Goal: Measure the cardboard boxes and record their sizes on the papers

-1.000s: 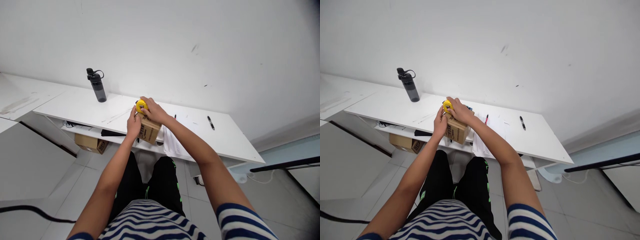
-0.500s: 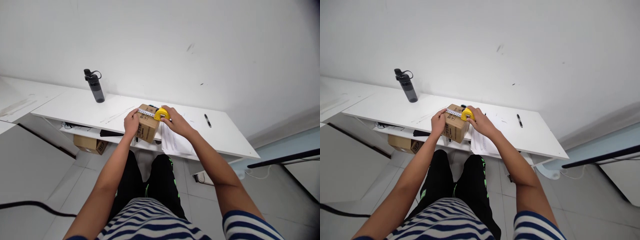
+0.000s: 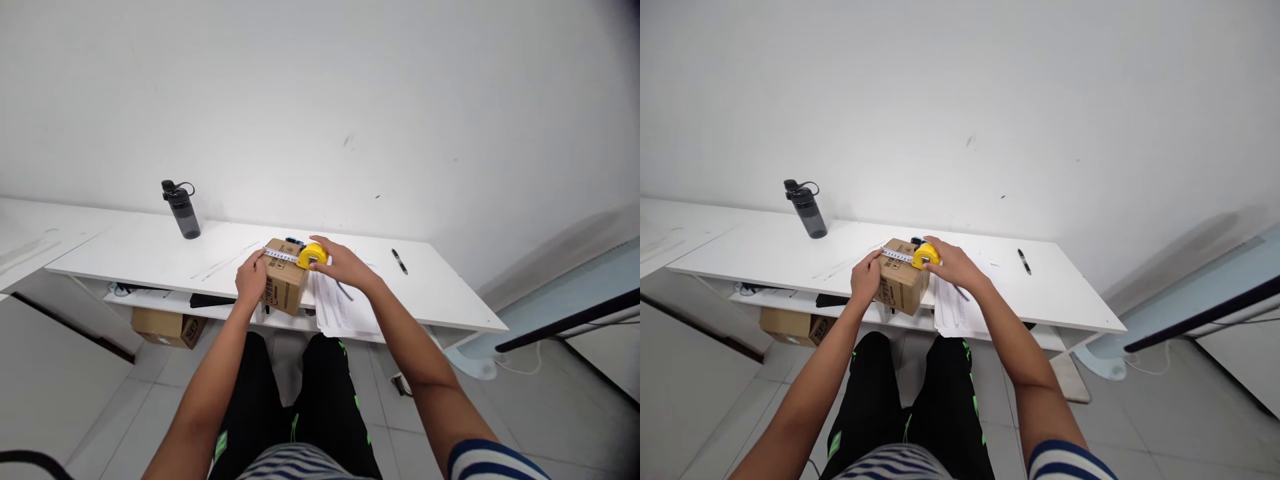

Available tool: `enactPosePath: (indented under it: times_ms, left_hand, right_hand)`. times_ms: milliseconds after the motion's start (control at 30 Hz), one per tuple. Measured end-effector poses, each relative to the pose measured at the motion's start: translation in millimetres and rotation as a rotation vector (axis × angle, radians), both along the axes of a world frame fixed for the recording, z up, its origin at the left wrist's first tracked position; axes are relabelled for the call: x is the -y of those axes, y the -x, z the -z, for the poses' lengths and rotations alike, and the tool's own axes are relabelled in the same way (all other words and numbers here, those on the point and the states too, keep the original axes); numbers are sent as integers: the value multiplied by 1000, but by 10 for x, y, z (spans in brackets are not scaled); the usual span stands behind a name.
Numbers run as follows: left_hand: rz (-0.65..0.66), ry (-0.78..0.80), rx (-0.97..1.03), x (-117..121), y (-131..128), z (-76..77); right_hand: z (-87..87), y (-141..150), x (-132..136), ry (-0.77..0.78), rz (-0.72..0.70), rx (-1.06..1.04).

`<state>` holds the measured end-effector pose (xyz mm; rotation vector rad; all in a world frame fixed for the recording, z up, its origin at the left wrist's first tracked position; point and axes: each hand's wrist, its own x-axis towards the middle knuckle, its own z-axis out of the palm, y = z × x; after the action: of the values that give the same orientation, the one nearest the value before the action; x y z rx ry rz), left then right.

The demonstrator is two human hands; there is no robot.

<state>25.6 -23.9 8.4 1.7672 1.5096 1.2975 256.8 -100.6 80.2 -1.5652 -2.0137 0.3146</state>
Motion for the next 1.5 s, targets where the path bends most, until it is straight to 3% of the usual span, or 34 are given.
enactPosePath:
  times_ms: [300, 467, 533, 633, 700, 733, 800, 833, 867, 967, 1033, 1067, 1100, 1200, 1267, 1333, 1400, 1500]
  left_hand:
    - [-2, -43, 93, -64, 20, 55]
    - [28, -8, 129, -90, 10, -3]
    - [-29, -105, 79, -92, -12, -65]
    - [-213, -438, 31, 61, -75, -146]
    - [-179, -602, 117, 343, -150, -141]
    - [-71, -635, 189, 537, -202, -115]
    - [318, -508, 322, 971, -337, -32]
    - [516, -319, 339, 1177, -415, 17]
    - [631, -127, 330, 1352, -495, 66]
    - [649, 151, 352, 1574, -722, 186]
    - [676, 189, 328, 1461, -876, 238]
    - [728, 195, 287, 1351, -966, 257]
    - [794, 201, 231, 1220, -1068, 274]
    - [929, 190, 57, 801, -1421, 348]
    - [850, 130, -73, 561, -1632, 438]
    - [753, 118, -169, 381, -1759, 559]
    - [696, 101, -211, 262, -1782, 690]
    - [667, 81, -157, 163, -1700, 838]
  right_hand:
    - [-78, 800, -776, -101, -73, 133]
    - [8, 881, -844, -217, -105, -28]
    - [58, 867, -662, -313, -48, -269]
    - [257, 902, -172, -516, 158, -832]
    - [518, 982, 227, -550, 220, -1157]
    - [680, 1029, 427, -524, 220, -1294]
    - [1015, 1098, 794, -450, 226, -1475]
    - [1165, 1097, 949, -423, 245, -1472]
    - [1288, 1056, 1077, -400, 252, -1429]
    - [1440, 622, 1232, -316, 211, -1132]
    - [1362, 97, 1088, -262, 208, -865]
    - [1285, -196, 932, -276, 296, -719]
    - [1199, -482, 722, -274, 434, -612]
    - [998, -1107, -130, -37, 531, -382]
    - [993, -1260, -709, 166, 587, -306]
    - [1089, -1265, -1140, 232, 575, -283]
    - [1221, -1240, -1377, 249, 531, -282]
    - [1355, -1322, -1446, 233, 448, -314]
